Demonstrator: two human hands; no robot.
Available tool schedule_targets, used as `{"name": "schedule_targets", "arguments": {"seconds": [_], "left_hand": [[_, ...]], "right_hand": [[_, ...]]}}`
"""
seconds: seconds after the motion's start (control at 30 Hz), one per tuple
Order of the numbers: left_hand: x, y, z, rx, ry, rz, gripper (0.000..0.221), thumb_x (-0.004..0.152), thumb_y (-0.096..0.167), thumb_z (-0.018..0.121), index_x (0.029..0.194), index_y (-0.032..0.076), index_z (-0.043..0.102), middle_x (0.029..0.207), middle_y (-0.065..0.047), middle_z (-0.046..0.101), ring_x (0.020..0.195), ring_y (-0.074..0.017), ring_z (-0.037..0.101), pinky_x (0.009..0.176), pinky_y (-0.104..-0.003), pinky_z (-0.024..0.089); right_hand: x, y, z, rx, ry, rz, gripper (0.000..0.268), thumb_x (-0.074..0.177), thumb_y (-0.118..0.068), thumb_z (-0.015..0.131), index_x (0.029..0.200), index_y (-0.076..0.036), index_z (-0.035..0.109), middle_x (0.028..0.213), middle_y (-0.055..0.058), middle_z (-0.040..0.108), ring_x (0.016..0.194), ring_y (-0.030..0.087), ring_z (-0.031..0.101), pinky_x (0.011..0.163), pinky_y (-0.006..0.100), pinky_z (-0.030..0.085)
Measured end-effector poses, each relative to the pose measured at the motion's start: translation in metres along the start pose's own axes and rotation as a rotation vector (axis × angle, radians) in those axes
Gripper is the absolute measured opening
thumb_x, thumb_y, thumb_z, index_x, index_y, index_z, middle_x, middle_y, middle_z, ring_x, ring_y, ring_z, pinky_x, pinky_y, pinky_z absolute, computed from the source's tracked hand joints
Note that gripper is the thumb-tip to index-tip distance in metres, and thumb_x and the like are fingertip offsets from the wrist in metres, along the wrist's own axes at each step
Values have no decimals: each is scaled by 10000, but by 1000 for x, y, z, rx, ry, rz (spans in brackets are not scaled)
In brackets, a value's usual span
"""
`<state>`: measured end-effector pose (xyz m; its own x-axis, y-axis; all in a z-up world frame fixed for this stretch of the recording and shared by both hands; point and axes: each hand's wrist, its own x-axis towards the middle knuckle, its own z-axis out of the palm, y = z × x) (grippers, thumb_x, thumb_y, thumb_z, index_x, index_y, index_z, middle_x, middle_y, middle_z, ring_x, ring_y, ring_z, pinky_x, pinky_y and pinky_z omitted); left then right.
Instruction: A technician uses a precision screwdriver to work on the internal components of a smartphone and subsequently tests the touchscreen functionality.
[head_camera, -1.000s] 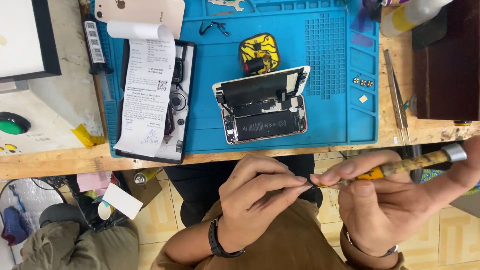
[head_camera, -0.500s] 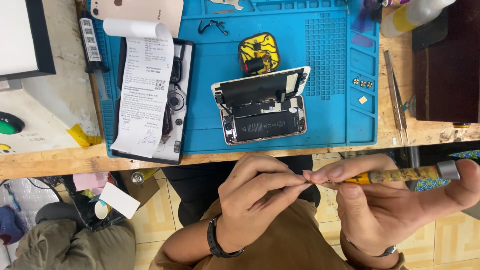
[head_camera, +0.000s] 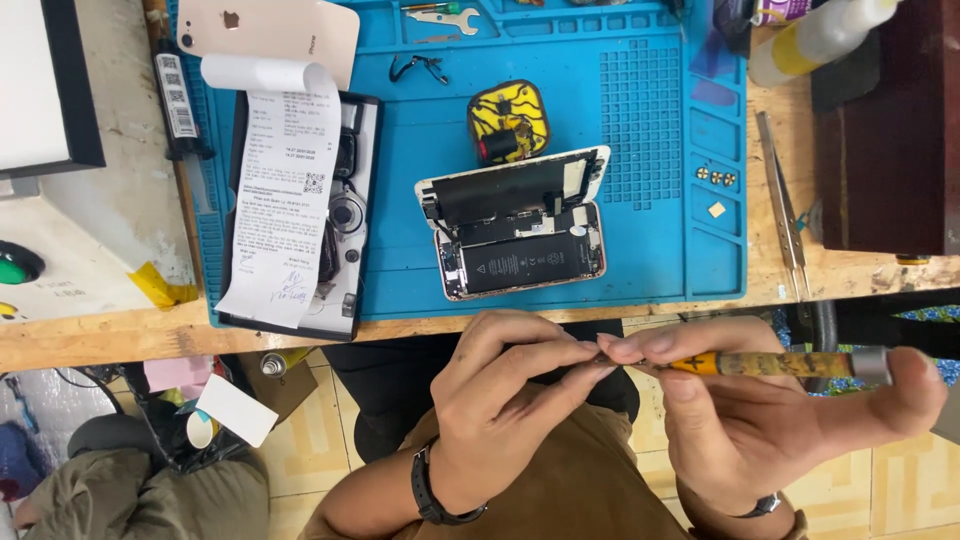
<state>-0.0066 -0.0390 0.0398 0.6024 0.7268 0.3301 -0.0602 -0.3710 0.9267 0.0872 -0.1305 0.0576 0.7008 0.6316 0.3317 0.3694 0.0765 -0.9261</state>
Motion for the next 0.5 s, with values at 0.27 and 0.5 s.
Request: {"name": "schedule_targets", "arguments": {"seconds": [0.27, 0.5], "left_hand": [[4, -39, -12, 783, -41, 272, 266, 851, 151, 803, 1069, 107, 657, 973, -45, 635, 893, -220, 593, 782, -327, 500], [15, -53, -3, 934, -63, 269, 297, 962, 358, 529, 1087, 149, 699, 1103, -12, 657, 1004, -170, 614, 861, -311, 439]], "right_hand": [[11, 59, -1, -21, 124, -129, 778, 920, 222, 419, 1400, -350, 203, 878, 399, 421, 722, 456, 517, 754, 618, 579], [32, 64, 21, -147, 39, -115, 452, 916, 122, 452, 1202, -107, 187, 883, 339, 483, 726, 384, 584, 734, 496, 622]]}}
